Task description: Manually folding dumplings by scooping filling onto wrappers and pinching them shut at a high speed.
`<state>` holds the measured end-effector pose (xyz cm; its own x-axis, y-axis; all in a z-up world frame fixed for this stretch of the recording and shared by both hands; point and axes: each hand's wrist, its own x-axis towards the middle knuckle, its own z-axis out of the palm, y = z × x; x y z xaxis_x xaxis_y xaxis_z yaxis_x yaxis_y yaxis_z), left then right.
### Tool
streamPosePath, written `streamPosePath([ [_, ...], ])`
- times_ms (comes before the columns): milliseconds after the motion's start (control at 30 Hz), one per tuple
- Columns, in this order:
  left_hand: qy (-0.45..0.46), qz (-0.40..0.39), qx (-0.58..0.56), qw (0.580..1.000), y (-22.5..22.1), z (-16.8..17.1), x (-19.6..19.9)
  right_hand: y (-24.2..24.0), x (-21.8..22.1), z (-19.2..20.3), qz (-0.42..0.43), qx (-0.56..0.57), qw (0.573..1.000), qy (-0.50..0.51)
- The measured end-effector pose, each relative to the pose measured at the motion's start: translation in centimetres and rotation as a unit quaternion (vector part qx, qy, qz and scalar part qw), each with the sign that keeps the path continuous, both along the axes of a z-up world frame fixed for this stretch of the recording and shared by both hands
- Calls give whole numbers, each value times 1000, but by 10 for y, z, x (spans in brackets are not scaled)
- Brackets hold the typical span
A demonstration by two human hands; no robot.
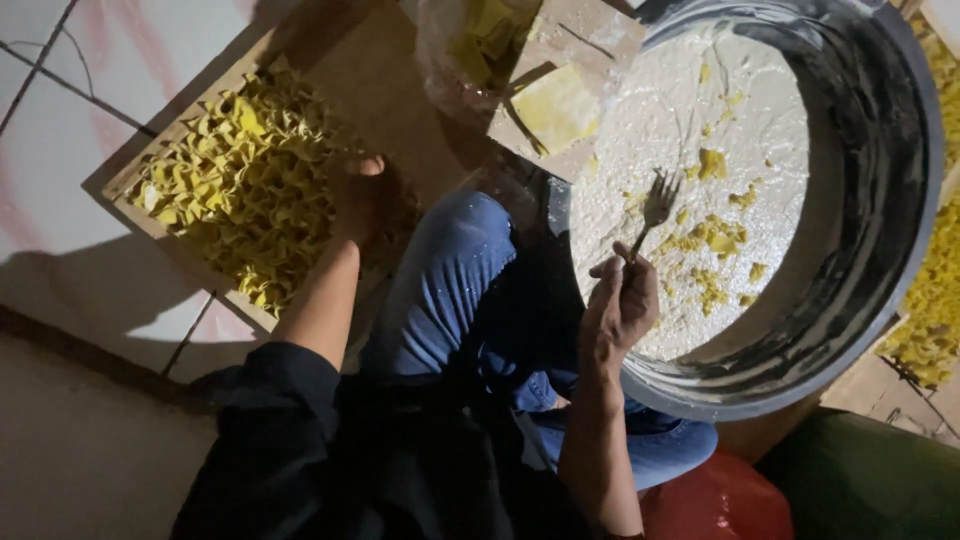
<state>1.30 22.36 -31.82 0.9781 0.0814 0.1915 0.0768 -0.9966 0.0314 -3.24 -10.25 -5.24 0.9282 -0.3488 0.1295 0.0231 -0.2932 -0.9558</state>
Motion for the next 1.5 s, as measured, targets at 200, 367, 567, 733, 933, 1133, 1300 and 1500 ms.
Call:
streamPosePath([
  [200,-7,128,-392,911,-11,135,33,7,2,4,-16,-19,1000,3],
  [367,-182,-198,-420,867,-60,258,70,11,-4,20,-19,-82,996,33],
  [567,-54,-309,-260,913,-98,275,89,8,-6,18,-22,-52,998,32],
  [733,-110,-355,-201,906,-96,263,94,1,-6,3,-16,18,999,32],
  [933,78,-228,-305,921,-90,283,101,4,-4,10,6,25,1000,18],
  [1133,-47,-101,-683,722,-89,259,114,-2,-5,9,-5,119,992,35],
  [1300,-62,11,-900,431,-83,321,91,-50,-20,16,35,65,995,66],
  [1500,22,28,-863,504,-100,325,52,-103,-41,42,162,-424,875,170],
])
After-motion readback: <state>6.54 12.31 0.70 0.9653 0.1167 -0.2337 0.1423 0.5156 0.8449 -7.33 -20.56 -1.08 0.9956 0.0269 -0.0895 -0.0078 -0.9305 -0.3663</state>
